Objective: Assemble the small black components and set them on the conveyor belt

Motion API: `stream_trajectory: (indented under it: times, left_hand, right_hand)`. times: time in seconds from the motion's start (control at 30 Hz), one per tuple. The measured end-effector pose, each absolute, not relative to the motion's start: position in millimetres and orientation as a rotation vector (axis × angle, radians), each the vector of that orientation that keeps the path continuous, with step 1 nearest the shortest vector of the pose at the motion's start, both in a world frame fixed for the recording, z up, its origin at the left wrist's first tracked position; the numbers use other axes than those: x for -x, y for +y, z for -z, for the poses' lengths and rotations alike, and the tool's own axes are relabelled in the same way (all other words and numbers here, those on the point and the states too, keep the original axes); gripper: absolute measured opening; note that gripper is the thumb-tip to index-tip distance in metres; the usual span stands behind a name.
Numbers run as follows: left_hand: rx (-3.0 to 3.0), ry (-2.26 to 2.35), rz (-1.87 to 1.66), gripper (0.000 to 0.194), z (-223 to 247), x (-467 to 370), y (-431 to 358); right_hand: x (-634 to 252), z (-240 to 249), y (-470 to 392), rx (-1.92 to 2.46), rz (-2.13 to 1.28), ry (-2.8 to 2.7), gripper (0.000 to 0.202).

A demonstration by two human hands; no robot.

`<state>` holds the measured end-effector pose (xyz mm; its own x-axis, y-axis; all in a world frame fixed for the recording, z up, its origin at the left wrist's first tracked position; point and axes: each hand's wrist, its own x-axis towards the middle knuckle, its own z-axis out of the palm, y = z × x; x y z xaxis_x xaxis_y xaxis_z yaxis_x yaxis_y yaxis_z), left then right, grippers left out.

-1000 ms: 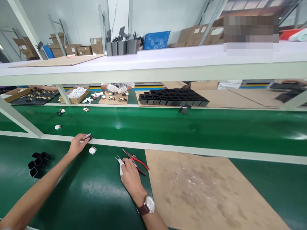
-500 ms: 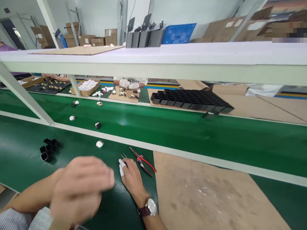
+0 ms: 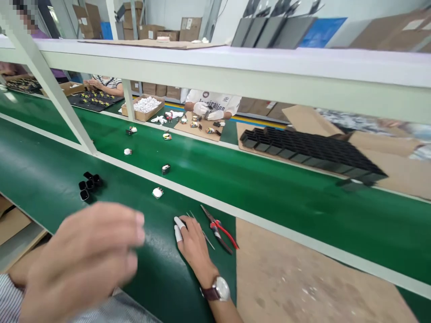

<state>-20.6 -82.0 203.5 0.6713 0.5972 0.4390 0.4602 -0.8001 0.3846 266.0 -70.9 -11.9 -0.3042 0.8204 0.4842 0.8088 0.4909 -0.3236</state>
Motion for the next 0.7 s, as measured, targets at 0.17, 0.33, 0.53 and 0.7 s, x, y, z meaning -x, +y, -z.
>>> stream_trajectory:
  times: [0.17,0.33,0.53,0.7]
  left_hand:
    - [-2.731,1.731,-0.886,0.029,-202,91,4]
    - [-2.553,2.259,-0.237,0.033,-117,179,52]
    - [-2.54,2.184,-0.305,0.027,-73,179,73]
    - [-2.62,1.486,-0.552,0.027,-77,121,50]
  right_hand:
    - [-251,10,-41,1.34,-0.08,-2.182,0.039]
    - [-218,8,7,1.342,-0.179,-2.161,0.057]
    - [-188,1,43,1.263,-0.146,-2.199,0.039]
    - [-213,9,-2,1.383,-0.025,-2.181,0.016]
